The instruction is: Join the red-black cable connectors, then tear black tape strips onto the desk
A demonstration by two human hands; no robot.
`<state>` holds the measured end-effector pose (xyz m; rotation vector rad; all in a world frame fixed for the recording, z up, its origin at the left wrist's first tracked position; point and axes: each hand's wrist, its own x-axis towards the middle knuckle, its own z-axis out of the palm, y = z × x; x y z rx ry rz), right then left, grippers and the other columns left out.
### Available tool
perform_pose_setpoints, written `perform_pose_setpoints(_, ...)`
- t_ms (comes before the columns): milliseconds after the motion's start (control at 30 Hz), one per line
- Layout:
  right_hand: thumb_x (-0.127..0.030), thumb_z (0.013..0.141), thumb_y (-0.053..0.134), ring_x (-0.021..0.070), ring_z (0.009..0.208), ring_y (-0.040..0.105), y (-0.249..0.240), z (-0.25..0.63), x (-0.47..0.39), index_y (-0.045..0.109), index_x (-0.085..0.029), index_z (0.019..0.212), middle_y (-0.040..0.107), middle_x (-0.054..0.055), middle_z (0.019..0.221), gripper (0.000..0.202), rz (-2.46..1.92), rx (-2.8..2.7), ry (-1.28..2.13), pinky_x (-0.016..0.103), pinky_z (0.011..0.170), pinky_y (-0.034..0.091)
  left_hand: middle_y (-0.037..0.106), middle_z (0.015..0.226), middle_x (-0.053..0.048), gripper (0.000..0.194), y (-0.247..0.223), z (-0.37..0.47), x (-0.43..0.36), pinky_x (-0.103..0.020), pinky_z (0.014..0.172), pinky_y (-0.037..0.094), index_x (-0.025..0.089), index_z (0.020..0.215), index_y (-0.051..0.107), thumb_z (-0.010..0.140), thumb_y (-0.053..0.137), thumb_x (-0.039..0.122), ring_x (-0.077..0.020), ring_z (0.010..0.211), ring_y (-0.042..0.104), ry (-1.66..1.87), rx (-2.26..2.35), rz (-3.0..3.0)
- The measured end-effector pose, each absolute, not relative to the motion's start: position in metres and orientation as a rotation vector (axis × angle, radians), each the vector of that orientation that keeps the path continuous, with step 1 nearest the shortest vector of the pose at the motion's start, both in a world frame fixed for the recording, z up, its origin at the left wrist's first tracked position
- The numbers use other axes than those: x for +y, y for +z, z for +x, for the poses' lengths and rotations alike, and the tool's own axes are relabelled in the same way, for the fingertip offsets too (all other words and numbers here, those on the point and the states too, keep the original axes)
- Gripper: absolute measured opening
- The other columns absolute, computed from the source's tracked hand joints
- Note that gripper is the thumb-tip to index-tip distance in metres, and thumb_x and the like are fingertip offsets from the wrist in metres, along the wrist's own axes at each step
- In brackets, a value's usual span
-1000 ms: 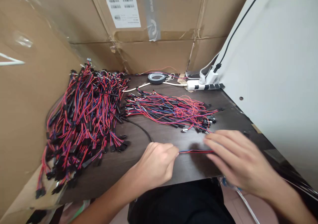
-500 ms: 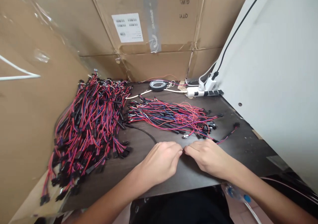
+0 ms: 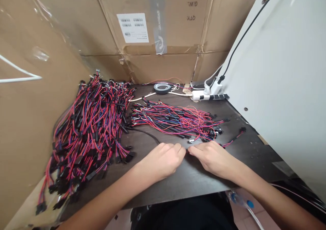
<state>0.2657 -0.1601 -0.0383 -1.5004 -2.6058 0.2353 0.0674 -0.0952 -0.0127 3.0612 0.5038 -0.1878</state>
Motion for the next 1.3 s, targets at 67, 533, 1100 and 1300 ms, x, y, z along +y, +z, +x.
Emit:
perform_pose_setpoints(67,0.001,0.081,0.043,0.0119,0.052,0.04,-0.037,0.267,-0.159,0.051,-0.016,0.079,0.058,0.001,0.068,0.02,-1.529,-2.649,0.239,0.029,0.052,0.016,0.061,0.085,-0.006,0.021,-0.012,0.066,-0.094,-0.032,0.062,0.05,0.014,0.089,0.055,0.083,0.04,0.0,-0.0218,0.073,0.061,-0.201,0.535,3.029)
perform_pose_setpoints(533,-0.001,0.087,0.043,0.0123,0.056,0.045,-0.033,0.268,-0.157,0.054,-0.016,0.082,0.06,0.002,0.072,0.019,-1.565,-2.626,0.341,0.027,0.053,0.023,0.063,0.077,-0.003,0.017,-0.026,0.06,-0.092,-0.027,0.058,0.041,0.016,0.089,0.052,0.091,0.037,0.008,-0.0182,0.065,0.059,0.14,0.63,2.813)
perform_pose_setpoints(1100,-0.014,0.085,0.047,0.0252,0.083,0.059,-0.03,0.383,-0.004,0.068,-0.012,0.095,0.063,0.014,0.093,0.023,-1.824,-2.065,-0.224,0.036,0.074,0.043,0.058,0.068,-0.001,0.02,-0.033,0.057,-0.085,-0.028,0.055,0.032,0.018,0.083,0.05,0.093,0.034,0.012,-0.0168,0.057,0.053,0.254,0.648,2.776)
perform_pose_setpoints(1300,-0.019,0.088,0.045,0.0245,0.08,0.057,-0.049,0.385,-0.002,0.064,-0.017,0.086,0.062,0.011,0.095,0.019,-1.876,-2.019,-0.249,0.033,0.065,0.037,0.057,0.068,-0.001,0.02,-0.032,0.056,-0.083,-0.028,0.056,0.032,0.018,0.082,0.05,0.094,0.033,0.013,-0.0168,0.059,0.054,0.255,0.672,2.694)
